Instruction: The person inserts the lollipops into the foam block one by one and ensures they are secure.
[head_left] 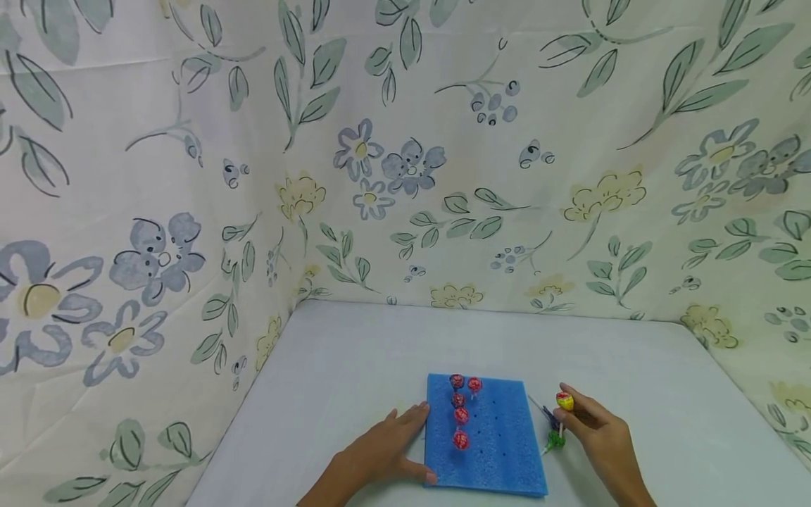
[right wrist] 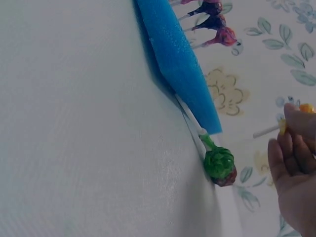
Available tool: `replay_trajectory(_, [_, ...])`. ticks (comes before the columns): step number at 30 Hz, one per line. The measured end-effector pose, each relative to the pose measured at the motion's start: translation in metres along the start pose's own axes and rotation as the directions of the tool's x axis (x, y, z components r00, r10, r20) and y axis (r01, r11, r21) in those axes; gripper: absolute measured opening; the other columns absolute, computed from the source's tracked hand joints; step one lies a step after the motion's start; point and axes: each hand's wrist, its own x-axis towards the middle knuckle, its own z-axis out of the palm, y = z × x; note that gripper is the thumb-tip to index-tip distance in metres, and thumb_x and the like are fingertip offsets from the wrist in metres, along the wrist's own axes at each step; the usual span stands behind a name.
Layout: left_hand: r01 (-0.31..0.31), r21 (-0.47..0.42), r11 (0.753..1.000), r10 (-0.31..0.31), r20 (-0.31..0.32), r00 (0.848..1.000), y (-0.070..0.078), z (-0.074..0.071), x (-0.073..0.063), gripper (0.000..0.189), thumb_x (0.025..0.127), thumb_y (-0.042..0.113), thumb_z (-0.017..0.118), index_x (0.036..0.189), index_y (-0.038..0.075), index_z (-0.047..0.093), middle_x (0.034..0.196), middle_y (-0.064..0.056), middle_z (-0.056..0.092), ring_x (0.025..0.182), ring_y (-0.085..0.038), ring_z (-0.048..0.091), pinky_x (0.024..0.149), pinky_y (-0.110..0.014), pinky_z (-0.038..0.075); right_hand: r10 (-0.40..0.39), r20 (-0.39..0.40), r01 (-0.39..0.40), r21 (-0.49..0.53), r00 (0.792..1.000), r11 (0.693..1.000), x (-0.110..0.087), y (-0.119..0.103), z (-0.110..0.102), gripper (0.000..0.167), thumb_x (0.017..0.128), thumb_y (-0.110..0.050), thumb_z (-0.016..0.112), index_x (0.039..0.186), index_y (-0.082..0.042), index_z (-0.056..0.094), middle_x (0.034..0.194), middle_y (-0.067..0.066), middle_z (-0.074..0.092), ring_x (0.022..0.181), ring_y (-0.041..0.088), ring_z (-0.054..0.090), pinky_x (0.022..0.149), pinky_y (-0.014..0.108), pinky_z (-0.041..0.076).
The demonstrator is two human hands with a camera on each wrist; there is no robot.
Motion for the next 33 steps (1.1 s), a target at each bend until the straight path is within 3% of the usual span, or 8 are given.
replay_trajectory(5, [0.002,-0.003,1.0,-0.002,0.001,1.0,0.0,0.0,0.0,0.114,0.078,0.073,0.081,0.169,0.024,0.032,0.173,0.008,0.034,0.16,-0.026,0.033,0.125,-0.059,0.034,0.103,0.003,-0.103,0.059,0.995,0.993,0.001,-0.004,0.002,0.039,0.095,-0.025,0.083,0.127,-0.004,0.075,0.103,0.006,0.08,0.082,0.008,0.073,0.074,0.02,0.058])
replay_trajectory(11, [-0.005,0.006,1.0,0.005,-0.008,1.0,0.0,0.001,0.001,0.114,0.078,0.073,0.08,0.168,0.023,0.033,0.172,0.007,0.035,0.159,-0.028,0.034,0.124,-0.059,0.035,0.031,-0.01,-0.03,0.104,0.999,0.994,0.0,-0.007,0.006,0.018,0.097,-0.02,0.08,0.103,-0.003,0.081,0.094,0.008,0.079,0.079,0.016,0.074,0.069,0.025,0.059])
replay_trajectory(14, [0.005,0.006,1.0,-0.005,-0.008,1.0,-0.001,0.002,0.001,0.114,0.078,0.073,0.081,0.168,0.024,0.033,0.172,0.008,0.035,0.159,-0.029,0.035,0.123,-0.06,0.036,0.008,-0.014,-0.006,0.131,1.0,0.991,-0.001,-0.007,0.009,0.014,0.097,-0.014,0.08,0.103,-0.001,0.081,0.096,0.005,0.08,0.081,0.015,0.075,0.07,0.025,0.062])
replay_trajectory(21, [0.015,0.003,1.0,-0.015,0.002,1.0,0.0,0.001,0.0,0.114,0.078,0.073,0.081,0.169,0.024,0.032,0.173,0.009,0.034,0.16,-0.027,0.033,0.125,-0.059,0.034,0.038,0.033,-0.043,0.162,0.999,0.986,0.002,-0.014,0.019,0.023,0.095,-0.018,0.082,0.109,0.001,0.079,0.101,0.002,0.08,0.087,0.005,0.075,0.075,0.022,0.063])
replay_trajectory(33, [-0.003,-0.007,1.0,0.003,0.0,1.0,0.0,0.001,0.0,0.113,0.079,0.072,0.081,0.168,0.023,0.032,0.173,0.008,0.034,0.16,-0.021,0.032,0.127,-0.057,0.031,0.081,0.103,-0.101,0.21,0.991,0.972,0.006,-0.023,0.04,0.019,0.099,-0.016,0.077,0.109,0.0,0.08,0.105,0.009,0.081,0.089,0.011,0.076,0.079,0.022,0.062])
